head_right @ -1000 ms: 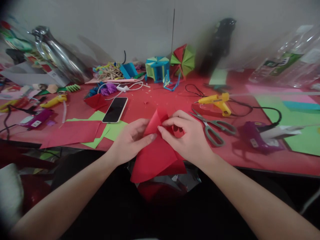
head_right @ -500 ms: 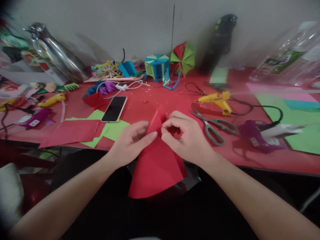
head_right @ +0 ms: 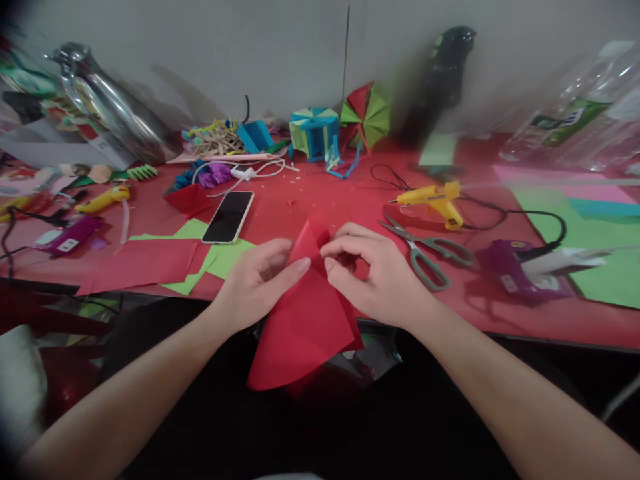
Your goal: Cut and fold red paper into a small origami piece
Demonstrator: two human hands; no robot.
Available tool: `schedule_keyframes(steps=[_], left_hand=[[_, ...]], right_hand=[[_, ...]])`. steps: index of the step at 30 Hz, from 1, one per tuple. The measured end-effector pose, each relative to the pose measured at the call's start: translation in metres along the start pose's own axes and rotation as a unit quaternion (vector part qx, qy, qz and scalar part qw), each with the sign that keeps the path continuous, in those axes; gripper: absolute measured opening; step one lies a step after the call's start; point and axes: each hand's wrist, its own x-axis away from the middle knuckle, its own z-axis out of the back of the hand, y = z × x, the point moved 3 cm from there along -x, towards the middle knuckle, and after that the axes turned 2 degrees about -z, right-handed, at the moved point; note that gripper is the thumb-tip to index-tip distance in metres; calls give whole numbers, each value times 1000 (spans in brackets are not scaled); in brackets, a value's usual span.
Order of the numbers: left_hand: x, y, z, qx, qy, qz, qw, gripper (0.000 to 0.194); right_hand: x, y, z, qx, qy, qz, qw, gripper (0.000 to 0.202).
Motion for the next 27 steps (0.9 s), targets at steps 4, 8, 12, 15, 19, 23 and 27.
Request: schedule_keyframes(steps=[4,8,12,15,19,23,27], left_hand=[[0,0,1,4,-3,4,1000,27],[0,0,2,13,-3,14,1000,27],[0,0,3,21,-6,18,1000,26],[0,0,3,22,-10,22,999,27],[-1,0,3,26,-14,21,999,28],[-1,1,2,23,-17,10,1000,27],[-1,1,1,8,-20,-12,1000,25]], right_hand=[[0,2,0,14,4,3,1000,12],[-1,7,3,26,30,-39,998,14],[-1,9,8,50,56,-74,994,32],[-2,7,9,70,61,-57,994,35],[-1,4,6,25,29,9,999,7],[0,3,3,20,33,34,999,8],[1,3,0,28,26,38,999,3]])
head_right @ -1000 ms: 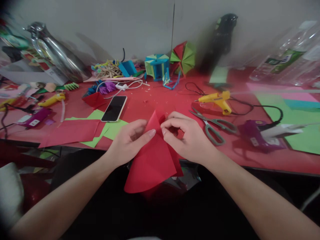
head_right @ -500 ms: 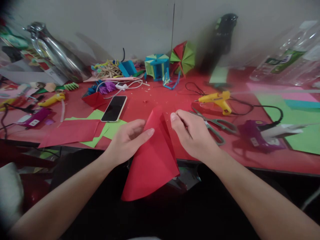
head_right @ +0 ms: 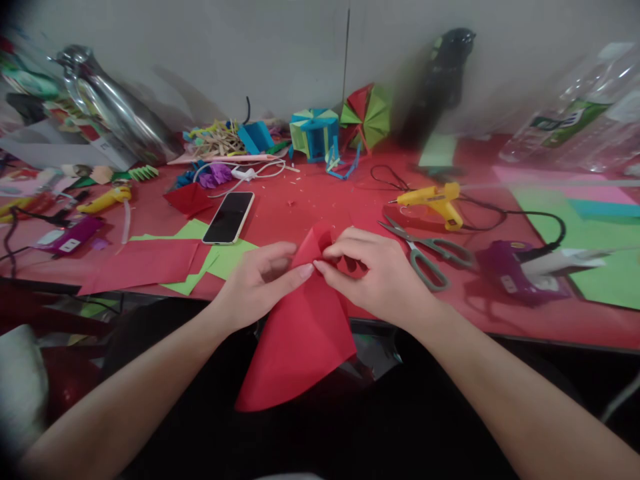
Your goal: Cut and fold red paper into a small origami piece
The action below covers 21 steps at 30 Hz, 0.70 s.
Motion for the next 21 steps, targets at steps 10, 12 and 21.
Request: schedule_keyframes(steps=[10,12,21], left_hand=[[1,-2,-3,-33,-23,1,999,26],[1,-1,-2,-40,-16,0,999,27],[1,1,-1,-56,-9,-7,998,24]], right_hand=[[1,1,-2,-38,-59,-63,996,10],[1,2,-1,-35,-72,-66,995,10],[2,7,3,-43,-131,-98,986,10]])
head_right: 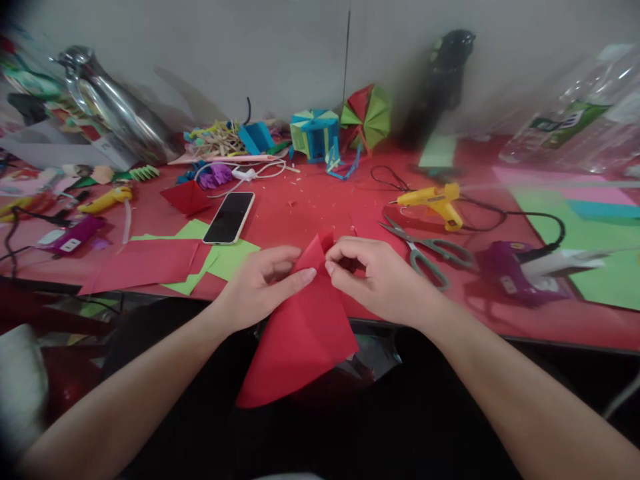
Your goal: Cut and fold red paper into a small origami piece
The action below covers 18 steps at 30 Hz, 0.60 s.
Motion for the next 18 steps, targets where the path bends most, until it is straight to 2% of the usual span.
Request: schedule_keyframes(steps=[7,11,15,18], left_hand=[[0,-1,1,8,10,3,1000,25],[-2,-3,3,25,27,17,999,25],[-3,-6,5,113,45,38,992,23],[-4,-6,8,182,78,39,979,25]], right_hand=[[1,0,1,9,-14,-3,1000,8],[0,1,7,10,9,-6,1000,13],[-1,8,13,37,72,-47,996,33],[-1,13,10,29,40,-86,995,32]])
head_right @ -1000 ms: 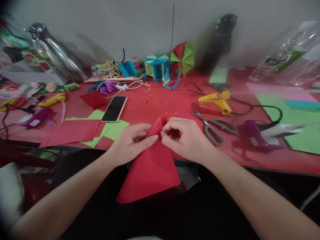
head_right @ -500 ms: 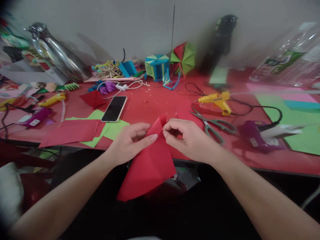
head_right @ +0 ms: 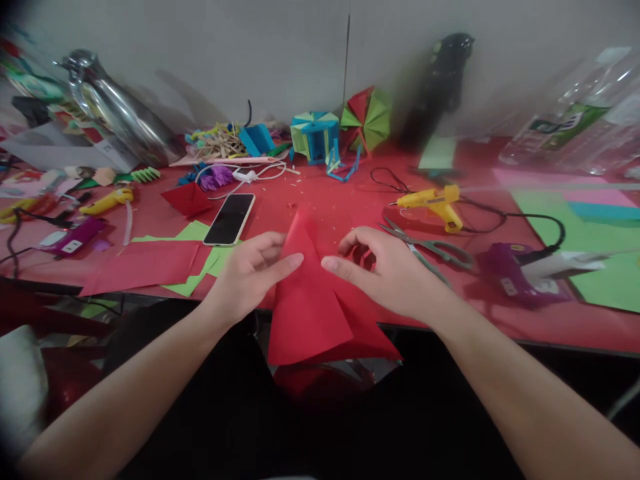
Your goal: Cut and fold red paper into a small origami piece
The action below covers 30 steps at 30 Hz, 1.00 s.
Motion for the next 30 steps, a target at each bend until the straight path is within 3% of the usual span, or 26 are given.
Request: schedule_keyframes(steps=[4,9,12,17,19,30], left_hand=[[-2,2,7,36,68,-34,996,29],[-3,-1,13,46,109,-39,992,32],[-4,-2,13,42,106,-37,993,34],[-6,-1,7,88,44,-19,995,34],[-6,0,9,91,46,-21,995,31],[-10,8,29,78,216,-69,971,29]], right_hand=[[5,2,-10,-6,-105,-57,993,40],[8,-1,-19,-21,-135,-100,986,43],[8,0,-24,-27,-162,-104,981,49],[10,3,-33,-36,-227,-85,969,46],[11,3,-34,-29,-234,-84,968,46],[5,-2,-29,-60,-165,-45,983,47]])
